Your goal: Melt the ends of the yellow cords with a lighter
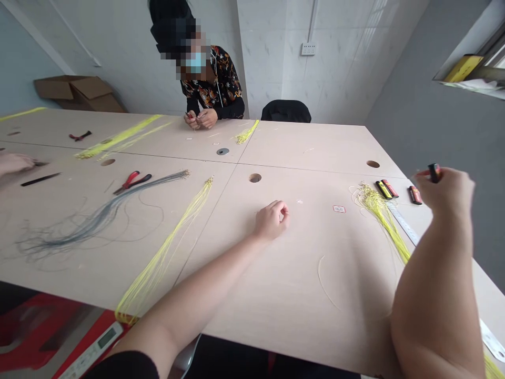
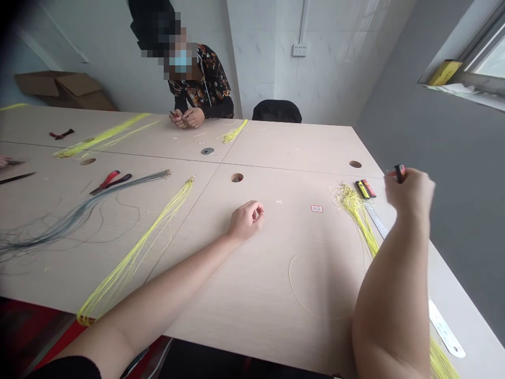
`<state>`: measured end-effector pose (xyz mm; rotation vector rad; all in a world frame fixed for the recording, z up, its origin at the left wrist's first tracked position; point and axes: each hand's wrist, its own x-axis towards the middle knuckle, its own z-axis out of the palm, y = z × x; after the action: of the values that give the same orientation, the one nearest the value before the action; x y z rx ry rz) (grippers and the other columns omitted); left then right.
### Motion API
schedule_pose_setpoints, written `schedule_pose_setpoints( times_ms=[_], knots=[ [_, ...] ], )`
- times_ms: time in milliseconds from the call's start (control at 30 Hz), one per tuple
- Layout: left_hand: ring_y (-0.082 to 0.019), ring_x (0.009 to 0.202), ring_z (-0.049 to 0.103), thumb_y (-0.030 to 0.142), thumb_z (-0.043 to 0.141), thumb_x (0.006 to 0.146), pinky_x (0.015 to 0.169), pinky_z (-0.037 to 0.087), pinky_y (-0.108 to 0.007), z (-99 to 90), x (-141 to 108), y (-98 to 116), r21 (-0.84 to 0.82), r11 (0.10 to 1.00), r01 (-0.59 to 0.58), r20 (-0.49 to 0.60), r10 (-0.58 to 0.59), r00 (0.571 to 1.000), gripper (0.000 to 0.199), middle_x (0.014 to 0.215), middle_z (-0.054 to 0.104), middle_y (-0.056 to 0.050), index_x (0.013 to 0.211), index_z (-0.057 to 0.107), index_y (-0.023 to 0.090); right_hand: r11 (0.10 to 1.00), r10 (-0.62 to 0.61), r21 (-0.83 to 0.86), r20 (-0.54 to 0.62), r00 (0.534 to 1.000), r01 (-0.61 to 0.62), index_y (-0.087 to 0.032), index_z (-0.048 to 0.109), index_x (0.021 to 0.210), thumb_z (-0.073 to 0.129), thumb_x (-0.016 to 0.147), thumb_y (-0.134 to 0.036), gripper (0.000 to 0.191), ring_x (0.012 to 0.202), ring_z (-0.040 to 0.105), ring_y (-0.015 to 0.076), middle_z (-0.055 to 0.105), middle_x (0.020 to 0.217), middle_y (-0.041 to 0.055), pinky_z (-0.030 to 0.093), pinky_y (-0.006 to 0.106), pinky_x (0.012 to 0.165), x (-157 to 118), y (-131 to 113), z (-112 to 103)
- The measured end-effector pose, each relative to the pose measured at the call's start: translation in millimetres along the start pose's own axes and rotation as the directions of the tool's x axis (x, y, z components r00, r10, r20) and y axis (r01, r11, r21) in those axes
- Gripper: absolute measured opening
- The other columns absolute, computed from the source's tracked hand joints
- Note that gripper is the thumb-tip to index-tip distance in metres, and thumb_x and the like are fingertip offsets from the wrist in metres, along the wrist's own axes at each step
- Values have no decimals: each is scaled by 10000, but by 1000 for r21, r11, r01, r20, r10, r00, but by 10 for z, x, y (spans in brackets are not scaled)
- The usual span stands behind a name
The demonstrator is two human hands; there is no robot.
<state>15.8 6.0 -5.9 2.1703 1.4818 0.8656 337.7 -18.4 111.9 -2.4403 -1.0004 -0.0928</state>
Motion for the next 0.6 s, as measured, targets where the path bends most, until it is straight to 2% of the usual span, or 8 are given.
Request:
schedule_pose_setpoints(
  times_ms=[33, 100, 233, 467, 600],
  knots=[
    [-101, 599, 512, 182, 487, 752, 551, 332, -237, 0, 0, 0, 0, 1000, -2, 1, 2, 1000, 75, 788, 643, 23, 752, 558, 206, 998, 27, 54, 72, 997, -31, -181, 579, 747, 531, 803, -186, 74, 544, 388, 141, 487, 597, 34, 352, 306, 559, -14, -46, 87],
    [-102, 603, 516, 184, 488, 753, 555, 335, -239, -1, 0, 2, -1, 1000, -3, 4, 3, 1000, 76, 797, 650, 23, 756, 560, 208, 998, 6, 66, 165, 986, -17, -195, 561, 737, 550, 788, -211, 55, 564, 396, 153, 482, 601, 27, 348, 310, 576, -31, -93, 251],
    [-104, 615, 529, 180, 494, 751, 564, 340, -240, -1, -1, 4, -1, 1000, -3, 13, 3, 1000, 76, 800, 656, 20, 756, 564, 208, 998, -40, -33, 228, 973, 48, -188, 539, 725, 512, 802, -214, 87, 598, 394, 170, 465, 593, 32, 331, 310, 603, -47, -117, 453],
    [-97, 614, 533, 180, 494, 752, 568, 346, -239, 2, -7, -5, -2, 1000, -12, 12, 12, 1000, 75, 783, 650, 31, 760, 564, 206, 997, -22, -65, 231, 973, 38, -186, 524, 728, 484, 818, -215, 103, 605, 362, 169, 458, 602, 44, 311, 309, 594, -83, -202, 502],
    [-98, 610, 530, 178, 489, 752, 562, 341, -238, 3, -6, -6, -12, 1000, -13, 16, 13, 1000, 80, 779, 648, 29, 758, 564, 206, 999, -41, 19, 131, 991, 38, -174, 570, 719, 527, 784, -201, 83, 581, 353, 147, 449, 581, 27, 323, 307, 585, -61, -221, 381]
  ],
)
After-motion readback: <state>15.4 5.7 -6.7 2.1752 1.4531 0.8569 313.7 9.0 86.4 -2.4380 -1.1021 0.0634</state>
